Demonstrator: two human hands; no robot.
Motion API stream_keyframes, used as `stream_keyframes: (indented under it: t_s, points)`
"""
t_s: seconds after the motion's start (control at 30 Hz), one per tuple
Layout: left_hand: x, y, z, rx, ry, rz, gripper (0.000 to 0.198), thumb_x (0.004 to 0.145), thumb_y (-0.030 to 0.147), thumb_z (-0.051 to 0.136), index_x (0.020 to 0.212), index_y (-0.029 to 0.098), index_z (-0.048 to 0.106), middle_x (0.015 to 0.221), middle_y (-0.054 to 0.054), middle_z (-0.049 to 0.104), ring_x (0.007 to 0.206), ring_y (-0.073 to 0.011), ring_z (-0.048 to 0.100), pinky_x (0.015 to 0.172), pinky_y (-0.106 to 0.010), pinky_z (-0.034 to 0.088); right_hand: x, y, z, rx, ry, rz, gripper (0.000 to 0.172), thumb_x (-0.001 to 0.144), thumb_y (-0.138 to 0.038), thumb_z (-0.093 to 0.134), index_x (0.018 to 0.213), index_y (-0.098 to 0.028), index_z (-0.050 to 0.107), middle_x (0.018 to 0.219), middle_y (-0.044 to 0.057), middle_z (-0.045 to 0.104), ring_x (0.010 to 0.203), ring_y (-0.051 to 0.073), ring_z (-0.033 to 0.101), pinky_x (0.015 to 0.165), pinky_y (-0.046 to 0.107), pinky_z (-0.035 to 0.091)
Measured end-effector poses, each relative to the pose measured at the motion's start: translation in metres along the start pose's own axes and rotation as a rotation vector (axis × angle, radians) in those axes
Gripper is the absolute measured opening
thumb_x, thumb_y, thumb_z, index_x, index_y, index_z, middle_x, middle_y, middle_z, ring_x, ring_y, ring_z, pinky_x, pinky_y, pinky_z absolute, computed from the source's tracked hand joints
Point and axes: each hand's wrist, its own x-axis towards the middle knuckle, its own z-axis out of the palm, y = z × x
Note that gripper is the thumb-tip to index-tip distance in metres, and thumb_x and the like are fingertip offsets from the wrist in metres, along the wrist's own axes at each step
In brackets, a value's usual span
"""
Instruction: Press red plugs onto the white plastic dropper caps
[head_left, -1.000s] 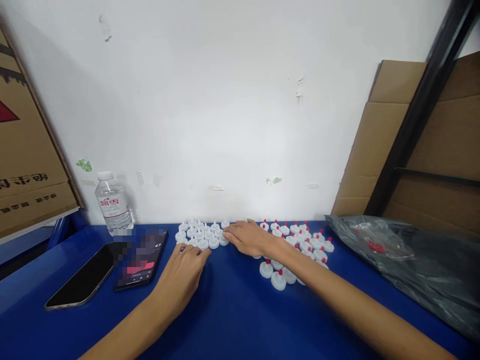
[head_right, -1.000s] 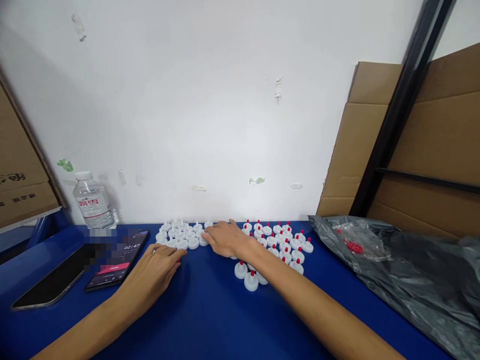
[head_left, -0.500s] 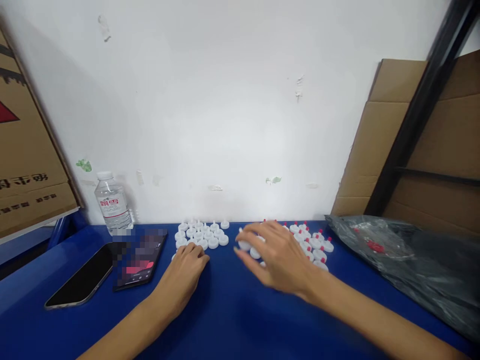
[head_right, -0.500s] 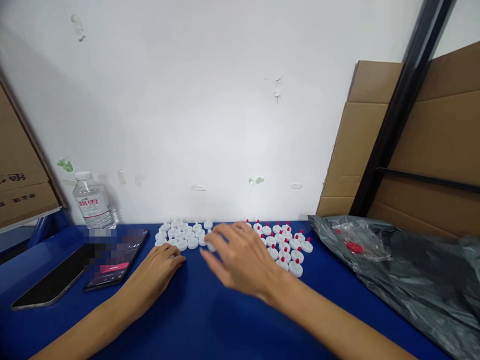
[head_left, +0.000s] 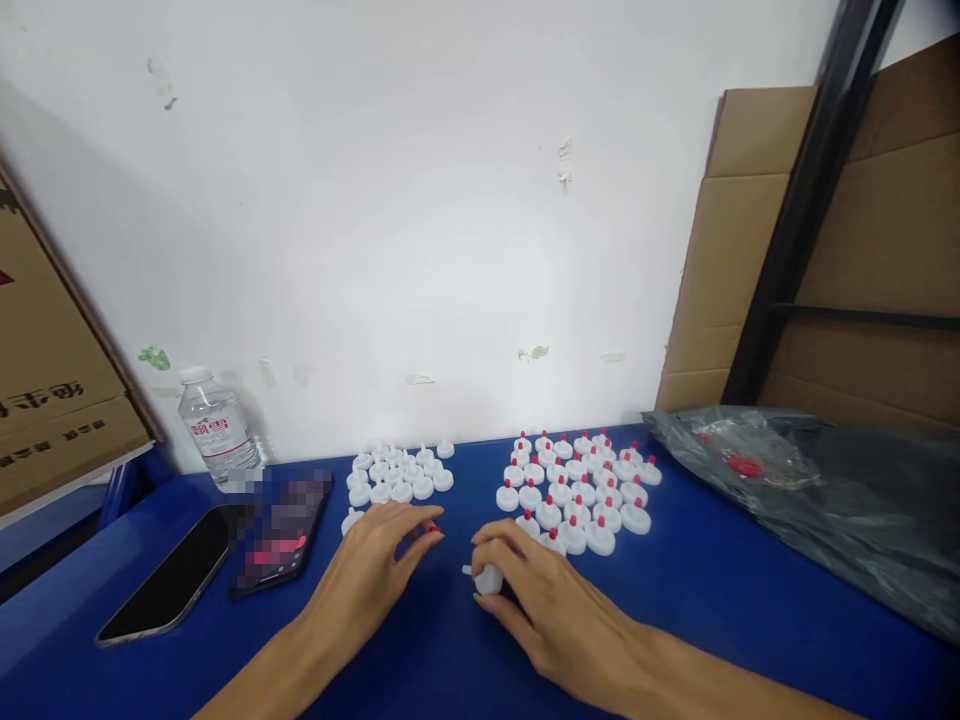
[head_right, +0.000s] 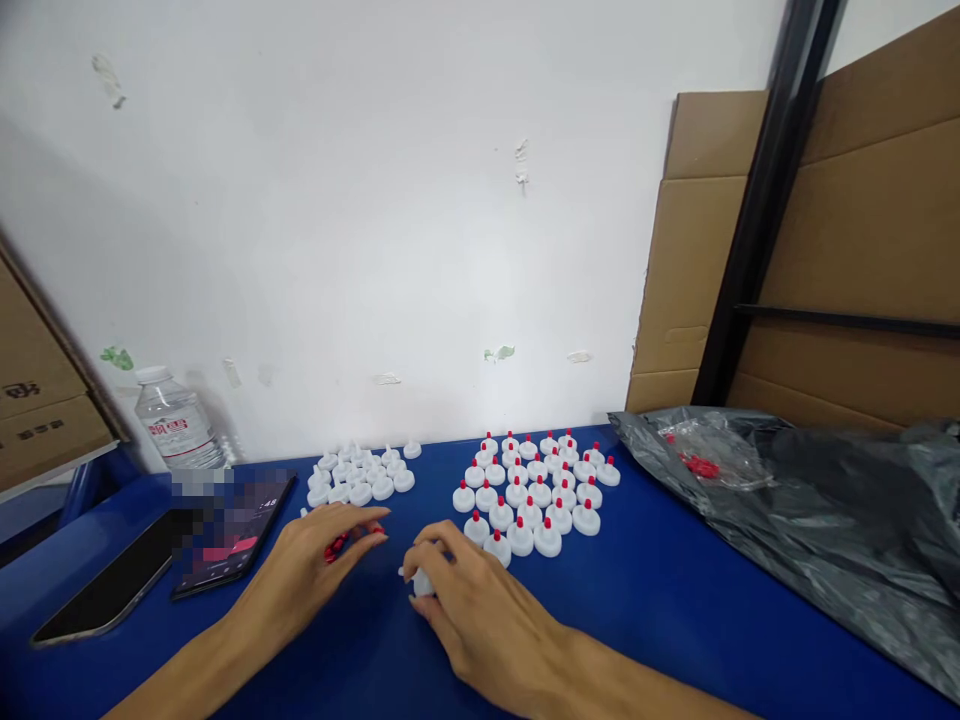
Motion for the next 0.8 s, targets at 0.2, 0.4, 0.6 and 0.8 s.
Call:
stream_keyframes:
  t_s: [0.2, 0.4, 0.6, 0.8]
  points:
    - [0.002, 0.019, -0.003, -0.298, -0.104, -0.064, 0.016, 0.1, 0.03, 0.063, 0.105, 0.028, 0.079, 0.089, 0.002, 0.077, 0.077, -0.0151, 0.069, 0.068, -0.024, 0.049, -0.002, 0.004, 0.005, 0.179, 0.066, 0.161, 0.025, 0.095, -0.017, 0.066, 0.11, -0.028, 0.051, 0.107, -0.003, 0.065, 0.097, 0.017, 0.064, 0.088, 0.031, 0.05]
    - [0.001, 0.03, -0.005, -0.424, -0.212, -0.025, 0.017, 0.1, 0.025, 0.063, 0.106, 0.03, 0.078, 0.094, 0.002, 0.076, 0.084, -0.0132, 0.069, 0.074, -0.022, 0.049, -0.003, 0.001, 0.0, 0.179, 0.021, 0.118, 0.014, 0.101, -0.021, 0.058, 0.108, -0.029, 0.049, 0.113, -0.002, 0.065, 0.104, 0.017, 0.063, 0.09, 0.03, 0.049]
    - [-0.003, 0.025, 0.001, -0.347, -0.237, -0.057, 0.018, 0.101, 0.028, 0.063, 0.116, 0.028, 0.073, 0.097, 0.001, 0.075, 0.085, -0.0154, 0.069, 0.076, -0.024, 0.049, -0.004, 0.003, 0.0, 0.132, 0.019, 0.011, 0.014, 0.101, -0.013, 0.048, 0.105, -0.026, 0.045, 0.11, 0.002, 0.063, 0.1, 0.018, 0.062, 0.088, 0.032, 0.05]
    - [-0.013, 0.032, -0.003, -0.149, -0.39, 0.039, 0.038, 0.111, 0.037, 0.031, 0.1, 0.022, 0.064, 0.089, -0.002, 0.064, 0.081, -0.0185, 0.059, 0.076, -0.03, 0.045, -0.006, 0.002, 0.003, 0.007, 0.01, -0.151, 0.022, 0.097, -0.002, 0.039, 0.099, -0.024, 0.042, 0.101, 0.003, 0.058, 0.09, 0.017, 0.056, 0.079, 0.027, 0.049]
